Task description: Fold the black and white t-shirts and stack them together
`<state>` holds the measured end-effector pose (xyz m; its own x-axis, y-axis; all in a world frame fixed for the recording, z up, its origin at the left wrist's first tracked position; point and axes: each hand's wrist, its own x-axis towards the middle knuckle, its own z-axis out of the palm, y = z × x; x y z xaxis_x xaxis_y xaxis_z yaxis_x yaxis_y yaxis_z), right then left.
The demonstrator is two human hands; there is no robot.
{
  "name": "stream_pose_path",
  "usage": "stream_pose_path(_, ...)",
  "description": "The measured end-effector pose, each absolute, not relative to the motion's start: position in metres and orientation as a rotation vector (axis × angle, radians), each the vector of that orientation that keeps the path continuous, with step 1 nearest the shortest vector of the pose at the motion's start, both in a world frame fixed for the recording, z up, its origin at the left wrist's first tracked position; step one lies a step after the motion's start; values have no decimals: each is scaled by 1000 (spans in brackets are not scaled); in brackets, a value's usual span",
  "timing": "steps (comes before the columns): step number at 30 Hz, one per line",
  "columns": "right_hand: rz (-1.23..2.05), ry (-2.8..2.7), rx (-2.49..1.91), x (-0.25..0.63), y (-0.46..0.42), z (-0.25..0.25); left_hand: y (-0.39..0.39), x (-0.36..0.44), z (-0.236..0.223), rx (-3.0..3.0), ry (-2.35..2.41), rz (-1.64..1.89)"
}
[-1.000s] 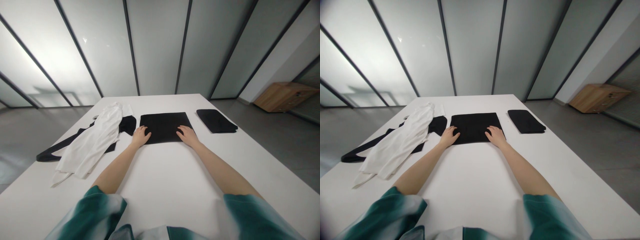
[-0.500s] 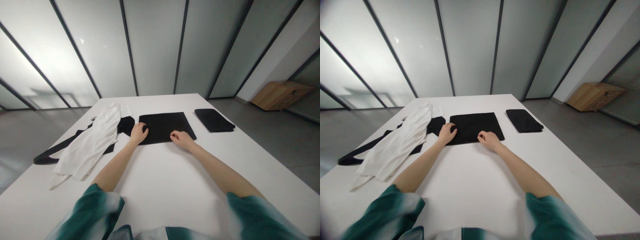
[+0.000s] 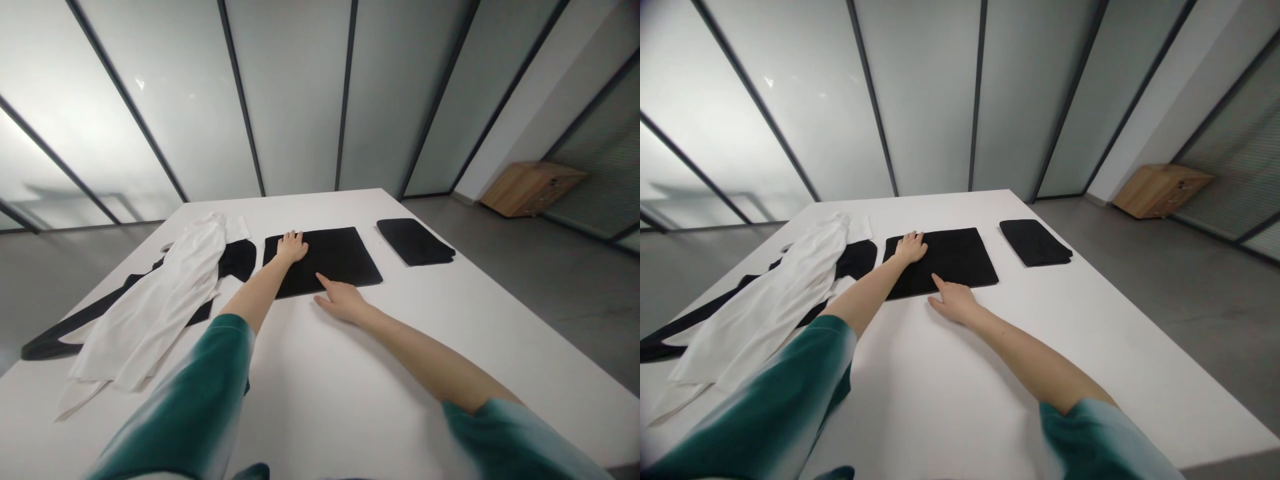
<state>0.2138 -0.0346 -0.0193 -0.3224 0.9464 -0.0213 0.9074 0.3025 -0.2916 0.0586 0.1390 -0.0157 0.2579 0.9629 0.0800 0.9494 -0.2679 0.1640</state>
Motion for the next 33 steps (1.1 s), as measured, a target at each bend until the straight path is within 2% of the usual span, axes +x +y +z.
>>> stream_pose_path(7,285,-2487,-1727,215,-30,-23,172,53,-22,2463,1820,91)
stream_pose_path(16,232,-2335,-1735,236,-14,-27,159,19,-3,2404,1886,-117)
stream_pose_path(20,173,-2241,-1829,254,5,-31,144,-5,-1,2260,1896,-86)
stream_pose_path(23,133,-2193,-1865,272,28,-38,124,-14,-8,2141,1789,74)
stream_pose_path(28,422,-1965,-1874,301,69,-46,97,-12,-19,1777,1400,268)
stream_pose_path(33,742,-1494,-1913,304,78,-39,101,1,-17,1683,1664,545)
